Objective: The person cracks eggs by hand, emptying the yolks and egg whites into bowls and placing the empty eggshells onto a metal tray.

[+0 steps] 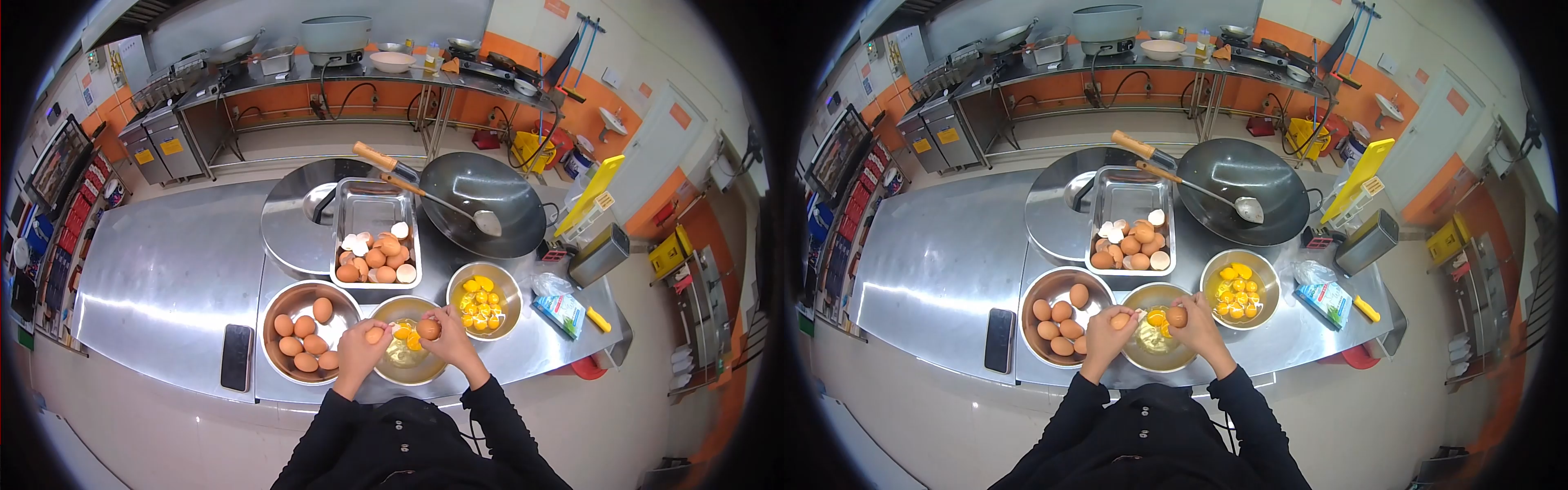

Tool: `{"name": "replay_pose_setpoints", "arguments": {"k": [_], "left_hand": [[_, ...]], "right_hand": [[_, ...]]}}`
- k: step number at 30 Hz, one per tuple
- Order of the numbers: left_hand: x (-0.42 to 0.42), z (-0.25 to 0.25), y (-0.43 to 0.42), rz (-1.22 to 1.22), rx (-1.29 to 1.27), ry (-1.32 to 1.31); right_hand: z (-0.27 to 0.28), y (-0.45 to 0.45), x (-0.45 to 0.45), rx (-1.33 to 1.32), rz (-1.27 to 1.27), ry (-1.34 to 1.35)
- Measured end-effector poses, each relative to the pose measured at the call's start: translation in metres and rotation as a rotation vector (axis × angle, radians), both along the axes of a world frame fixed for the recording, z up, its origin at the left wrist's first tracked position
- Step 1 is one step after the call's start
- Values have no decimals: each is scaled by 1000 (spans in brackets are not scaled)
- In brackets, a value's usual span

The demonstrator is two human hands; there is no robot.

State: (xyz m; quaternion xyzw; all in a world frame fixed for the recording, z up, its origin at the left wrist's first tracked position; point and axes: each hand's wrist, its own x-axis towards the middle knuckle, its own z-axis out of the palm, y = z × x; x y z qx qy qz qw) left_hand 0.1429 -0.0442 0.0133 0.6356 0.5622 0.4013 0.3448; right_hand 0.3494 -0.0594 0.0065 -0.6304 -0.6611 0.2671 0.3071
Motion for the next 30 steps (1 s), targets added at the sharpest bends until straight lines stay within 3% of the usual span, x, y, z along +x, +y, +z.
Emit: {"name": "replay_pose_setpoints", "arguments": {"k": [15, 19, 24, 30], "left_hand": [[-2, 4, 3, 5, 25, -1], [-2, 8, 5, 8, 47, -28], [1, -3, 15, 15, 4, 75], [-3, -6, 49, 24, -54, 129]], "right_hand": [[94, -16, -22, 297, 30, -100], [97, -18, -31, 402, -3, -95], [18, -7, -19, 104, -42, -48], [-23, 24, 8, -319, -102, 17]]}}
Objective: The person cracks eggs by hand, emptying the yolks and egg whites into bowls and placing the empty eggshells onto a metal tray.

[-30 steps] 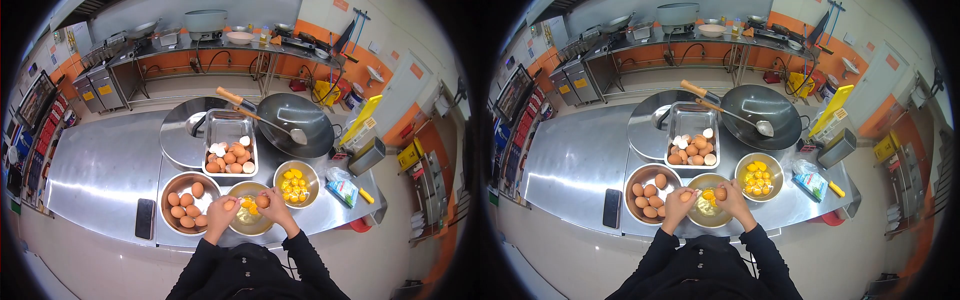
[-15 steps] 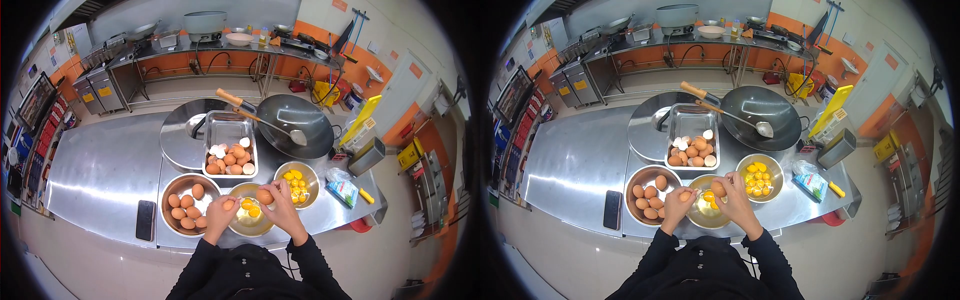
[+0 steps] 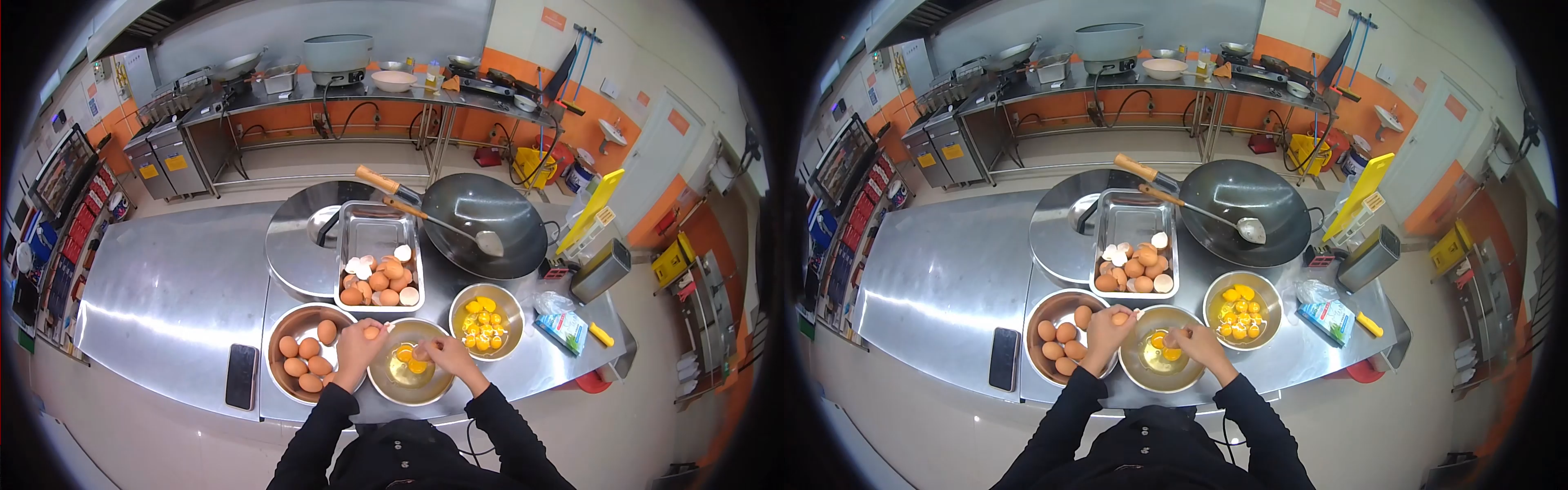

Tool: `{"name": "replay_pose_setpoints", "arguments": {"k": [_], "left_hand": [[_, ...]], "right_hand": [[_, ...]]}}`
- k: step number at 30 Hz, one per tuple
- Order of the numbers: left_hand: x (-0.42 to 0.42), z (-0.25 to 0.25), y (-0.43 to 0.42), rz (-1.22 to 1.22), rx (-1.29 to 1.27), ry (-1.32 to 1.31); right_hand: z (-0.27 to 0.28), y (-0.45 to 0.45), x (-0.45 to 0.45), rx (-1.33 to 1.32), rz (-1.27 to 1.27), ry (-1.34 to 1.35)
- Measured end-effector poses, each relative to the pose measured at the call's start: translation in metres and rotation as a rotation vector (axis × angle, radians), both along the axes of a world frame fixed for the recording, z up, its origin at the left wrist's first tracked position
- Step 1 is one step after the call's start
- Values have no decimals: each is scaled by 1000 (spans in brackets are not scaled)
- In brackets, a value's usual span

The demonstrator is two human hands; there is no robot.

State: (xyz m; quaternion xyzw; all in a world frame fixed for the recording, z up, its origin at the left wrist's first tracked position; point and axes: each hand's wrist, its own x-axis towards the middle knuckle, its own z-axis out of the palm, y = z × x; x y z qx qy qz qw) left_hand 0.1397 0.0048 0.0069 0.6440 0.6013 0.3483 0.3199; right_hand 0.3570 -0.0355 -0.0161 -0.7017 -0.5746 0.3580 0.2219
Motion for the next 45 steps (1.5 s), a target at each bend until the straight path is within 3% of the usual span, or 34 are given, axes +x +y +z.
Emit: {"name": "replay_pose_setpoints", "arguments": {"k": [4, 9, 13, 16, 19, 20, 23, 24, 27, 30, 33, 37, 41, 45], "left_hand": [[-2, 0, 44, 45, 32, 61], [-9, 10, 109, 69, 13, 226], [-17, 10, 143, 197, 127, 166], [-29, 13, 151, 266, 97, 107], [-41, 4, 157, 214, 81, 91], [-42, 1, 160, 206, 65, 89], [-45, -21, 177, 87, 50, 107], [-43, -11, 173, 49, 25, 117], [-39, -16, 173, 50, 100, 181], [-39, -18, 169, 42, 146, 46], [-47, -19, 152, -9, -201, -407], [-77, -6, 102, -22, -398, -769], [-101, -3, 48, -13, -396, -1126], [-106, 3, 7, 72, -350, -1150]], "right_hand": [[11, 42, 1, -115, 15, 133], [35, 100, -28, 210, -22, 73], [40, 138, -54, 294, -40, -22], [42, 142, -77, 549, -119, -198], [39, 139, -104, 693, -51, -103], [36, 132, -117, 590, 89, -16], [5, 112, -155, 303, 688, -135], [19, 87, -172, 316, 606, -319], [-24, 70, -198, 374, 467, -335], [-49, 70, -211, 344, 409, -347], [-48, 75, -217, 260, 558, -505], [-32, 69, -196, 202, 514, -244], [-31, 68, -167, 366, 371, 434], [15, 46, -152, 88, 127, 972]]}}
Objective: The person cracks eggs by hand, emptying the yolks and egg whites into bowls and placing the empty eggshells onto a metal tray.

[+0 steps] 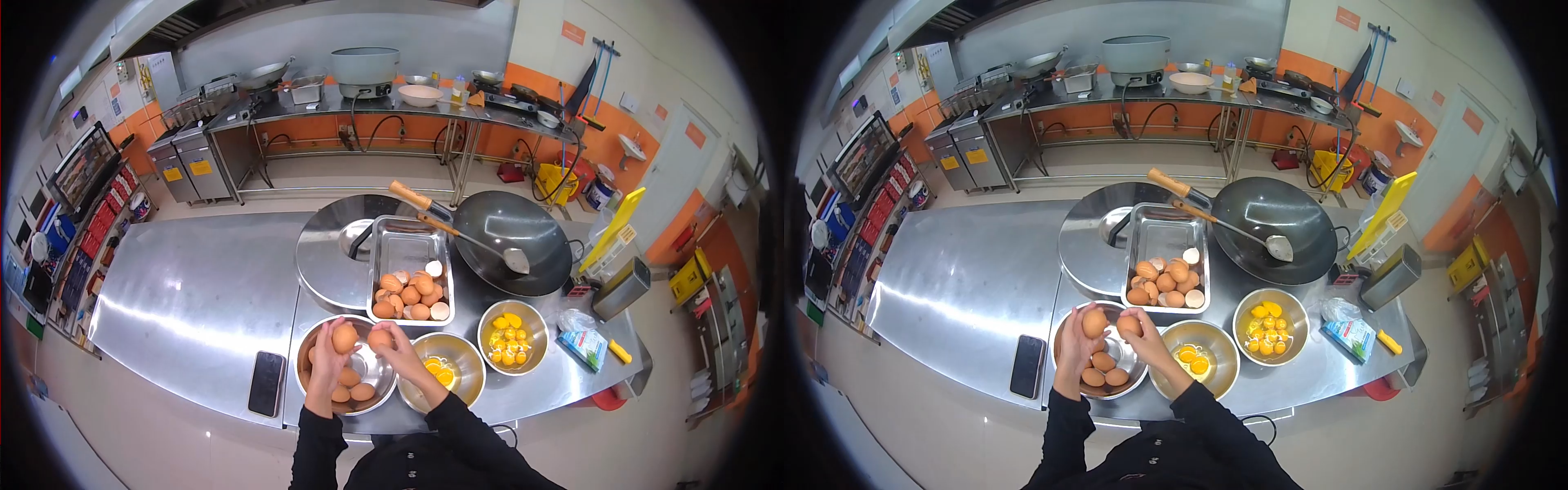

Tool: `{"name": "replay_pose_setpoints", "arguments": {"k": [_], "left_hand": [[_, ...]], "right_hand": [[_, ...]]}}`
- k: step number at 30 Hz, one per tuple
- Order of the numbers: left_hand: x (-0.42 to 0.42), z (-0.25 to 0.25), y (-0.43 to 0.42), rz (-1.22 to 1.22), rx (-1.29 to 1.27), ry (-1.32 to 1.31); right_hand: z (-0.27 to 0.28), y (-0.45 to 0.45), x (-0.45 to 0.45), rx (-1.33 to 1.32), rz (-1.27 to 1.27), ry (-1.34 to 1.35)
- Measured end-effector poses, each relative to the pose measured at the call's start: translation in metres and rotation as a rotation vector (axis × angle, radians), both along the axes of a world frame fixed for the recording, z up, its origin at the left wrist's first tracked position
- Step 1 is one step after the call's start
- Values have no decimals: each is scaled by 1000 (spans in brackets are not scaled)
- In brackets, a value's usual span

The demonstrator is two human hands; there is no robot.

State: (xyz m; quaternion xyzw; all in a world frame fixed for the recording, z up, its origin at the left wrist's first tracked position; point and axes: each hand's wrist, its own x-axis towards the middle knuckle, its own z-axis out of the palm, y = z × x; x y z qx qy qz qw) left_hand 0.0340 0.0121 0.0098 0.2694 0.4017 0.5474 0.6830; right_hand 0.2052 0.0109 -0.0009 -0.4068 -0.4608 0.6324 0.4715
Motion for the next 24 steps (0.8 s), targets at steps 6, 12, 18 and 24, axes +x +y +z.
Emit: {"name": "replay_pose_setpoints", "arguments": {"k": [6, 12, 18, 24], "left_hand": [[4, -10, -25, 58, -76, -134], [-6, -15, -30, 44, -58, -104], [-5, -9, -36, 58, -71, -81], [-5, -8, -39, 19, -57, -135]], "right_hand": [[45, -30, -22, 761, -170, -516], [34, -32, -25, 736, -90, -522], [35, -32, -24, 780, 18, -537], [32, -32, -21, 779, 67, -548]]}}
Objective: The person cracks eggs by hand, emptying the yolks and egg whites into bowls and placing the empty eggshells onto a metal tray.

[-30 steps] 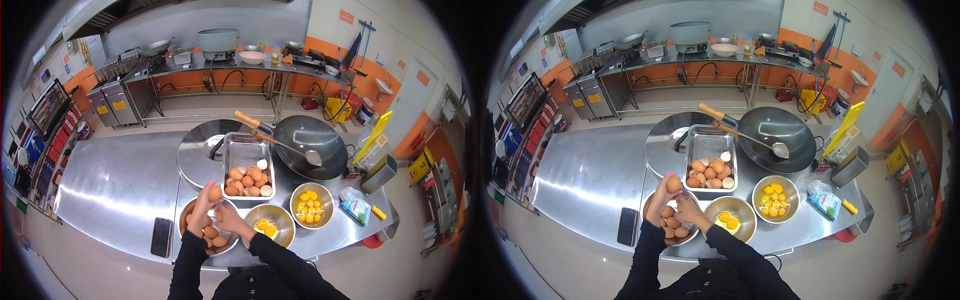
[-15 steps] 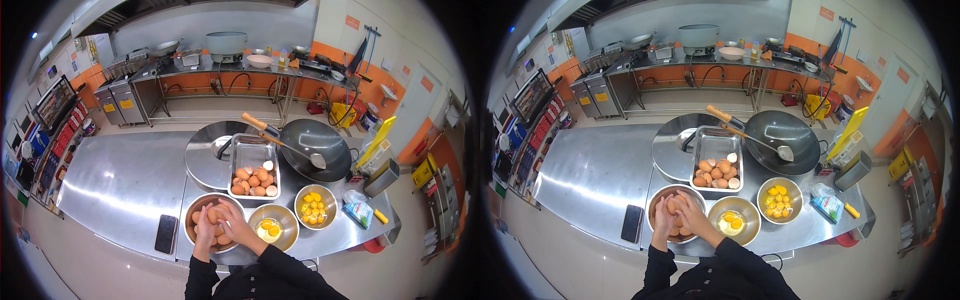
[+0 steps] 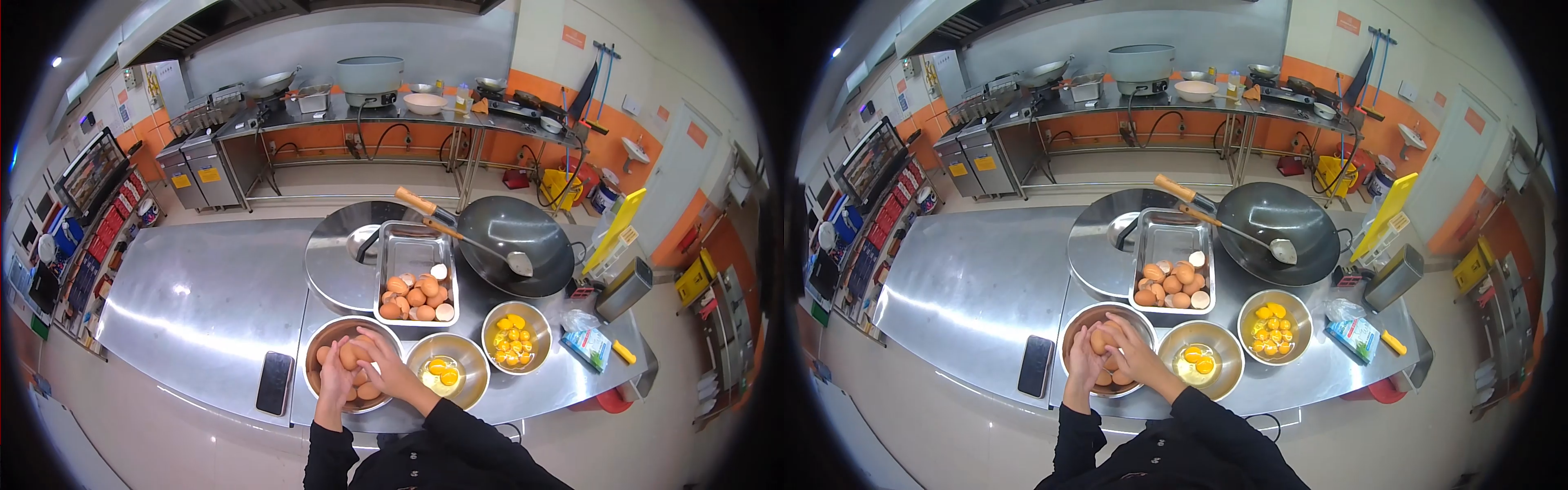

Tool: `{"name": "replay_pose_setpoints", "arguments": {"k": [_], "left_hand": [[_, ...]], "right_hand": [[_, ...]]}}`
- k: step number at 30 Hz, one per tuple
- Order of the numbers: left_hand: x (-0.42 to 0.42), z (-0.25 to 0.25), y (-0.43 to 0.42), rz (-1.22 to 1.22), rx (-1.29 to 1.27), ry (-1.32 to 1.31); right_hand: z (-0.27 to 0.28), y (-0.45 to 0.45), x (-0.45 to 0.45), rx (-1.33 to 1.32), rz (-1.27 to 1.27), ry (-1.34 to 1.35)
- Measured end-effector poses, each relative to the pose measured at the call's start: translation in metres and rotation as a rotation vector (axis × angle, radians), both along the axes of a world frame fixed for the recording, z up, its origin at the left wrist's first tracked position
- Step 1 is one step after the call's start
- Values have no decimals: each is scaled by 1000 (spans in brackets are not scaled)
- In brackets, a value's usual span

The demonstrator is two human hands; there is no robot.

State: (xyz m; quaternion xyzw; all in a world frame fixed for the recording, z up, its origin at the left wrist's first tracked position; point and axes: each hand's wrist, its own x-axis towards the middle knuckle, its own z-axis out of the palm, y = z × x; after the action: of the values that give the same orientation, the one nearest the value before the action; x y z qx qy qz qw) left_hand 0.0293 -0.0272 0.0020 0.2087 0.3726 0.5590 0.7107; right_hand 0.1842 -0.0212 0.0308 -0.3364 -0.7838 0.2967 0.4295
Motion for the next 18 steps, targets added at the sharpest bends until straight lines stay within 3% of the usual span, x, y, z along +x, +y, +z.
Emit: {"name": "replay_pose_setpoints", "arguments": {"k": [3, 6, 10, 14, 18], "left_hand": [[3, -1, 2, 29, -3, 42], [8, 8, -3, 12, 61, 198], [16, 33, -7, -87, 162, 503], [30, 40, -6, -167, 269, 683], [41, 40, -4, -245, 381, 724]], "right_hand": [[-4, 4, 1, 7, -139, 169], [-18, -1, -2, -598, -60, 833], [-26, 0, 24, -1052, 221, 1150], [-8, -11, 42, -1164, 205, 1127], [-1, -23, 59, -1019, 130, 836]]}}
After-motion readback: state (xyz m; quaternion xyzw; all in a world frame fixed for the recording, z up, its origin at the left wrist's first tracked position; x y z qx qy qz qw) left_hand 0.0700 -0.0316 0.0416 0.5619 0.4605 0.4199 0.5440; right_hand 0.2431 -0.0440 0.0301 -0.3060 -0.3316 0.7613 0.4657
